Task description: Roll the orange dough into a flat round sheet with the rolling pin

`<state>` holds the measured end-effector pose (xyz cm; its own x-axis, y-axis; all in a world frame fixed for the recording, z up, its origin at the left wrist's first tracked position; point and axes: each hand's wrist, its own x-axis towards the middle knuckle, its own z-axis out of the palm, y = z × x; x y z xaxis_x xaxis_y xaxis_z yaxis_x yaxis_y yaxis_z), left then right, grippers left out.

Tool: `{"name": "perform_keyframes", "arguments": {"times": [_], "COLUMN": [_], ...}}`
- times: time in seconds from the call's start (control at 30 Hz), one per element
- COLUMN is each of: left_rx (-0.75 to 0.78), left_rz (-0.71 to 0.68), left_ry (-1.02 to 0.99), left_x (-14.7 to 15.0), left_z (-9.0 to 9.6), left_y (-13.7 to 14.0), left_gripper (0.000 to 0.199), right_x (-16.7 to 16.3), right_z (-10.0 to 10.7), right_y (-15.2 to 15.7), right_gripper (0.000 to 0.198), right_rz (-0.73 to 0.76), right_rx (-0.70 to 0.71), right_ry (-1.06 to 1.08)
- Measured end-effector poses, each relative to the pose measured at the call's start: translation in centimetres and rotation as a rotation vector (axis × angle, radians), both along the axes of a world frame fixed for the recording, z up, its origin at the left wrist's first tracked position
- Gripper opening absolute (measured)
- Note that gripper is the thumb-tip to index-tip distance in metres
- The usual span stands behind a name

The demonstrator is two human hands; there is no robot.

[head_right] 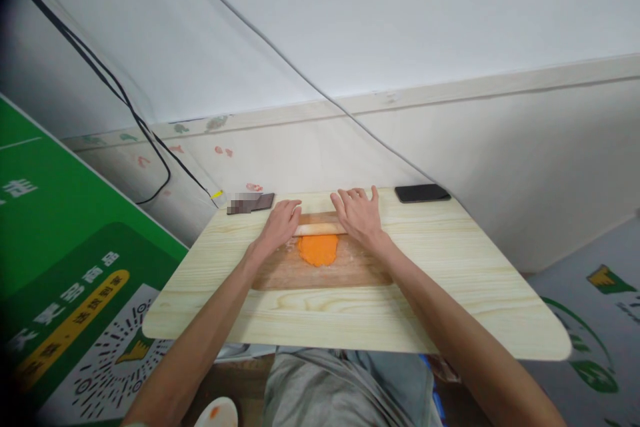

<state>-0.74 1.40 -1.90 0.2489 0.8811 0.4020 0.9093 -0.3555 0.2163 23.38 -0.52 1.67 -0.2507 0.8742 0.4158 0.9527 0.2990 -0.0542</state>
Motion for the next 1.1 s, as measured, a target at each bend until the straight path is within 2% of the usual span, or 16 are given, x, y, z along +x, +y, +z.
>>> {"name": "perform_keyframes", "arguments": {"times": [0.1, 0.2, 0.43, 0.67, 0.87, 1.1], "left_rx": [-0.027, -0.041, -0.033, -0.054, -0.08, 0.008], "left_rz": [-0.01, 0.031, 0.156, 0.218, 0.238, 0.053], "left_ry": [-0.007, 0.008, 0.057, 0.083, 0.08, 0.101], "left_x": [-0.4, -0.6, 0.1, 0.3, 0.2, 0.0], "left_z": [-1.4, -2.0, -0.7, -0.5, -0.9, -1.5], "left_y": [-0.6, -1.2, -1.3, 0.2, 2.3, 3.4], "left_gripper": [0.04, 0.042, 0.044, 0.041, 0.037, 0.036], "right_x": [0.2, 0.4, 0.8, 0.3, 0.4, 0.8], "right_z": [-0.6, -0.8, -0.5, -0.1, -0.7, -1.6], "right_y": [-0.8, -1.3, -1.0, 1.0, 3.2, 4.0], "right_gripper": [0.06, 0.062, 0.061, 0.061, 0.059, 0.06], "right_rz": [0.072, 0.15, 0.291, 0.188, 0.129, 0.154], "right_rx": [-0.023, -0.008, 0.0, -0.088, -0.172, -0.22], "right_ry": [-0.018, -0.013, -0.052, -0.141, -0.23, -0.202]}}
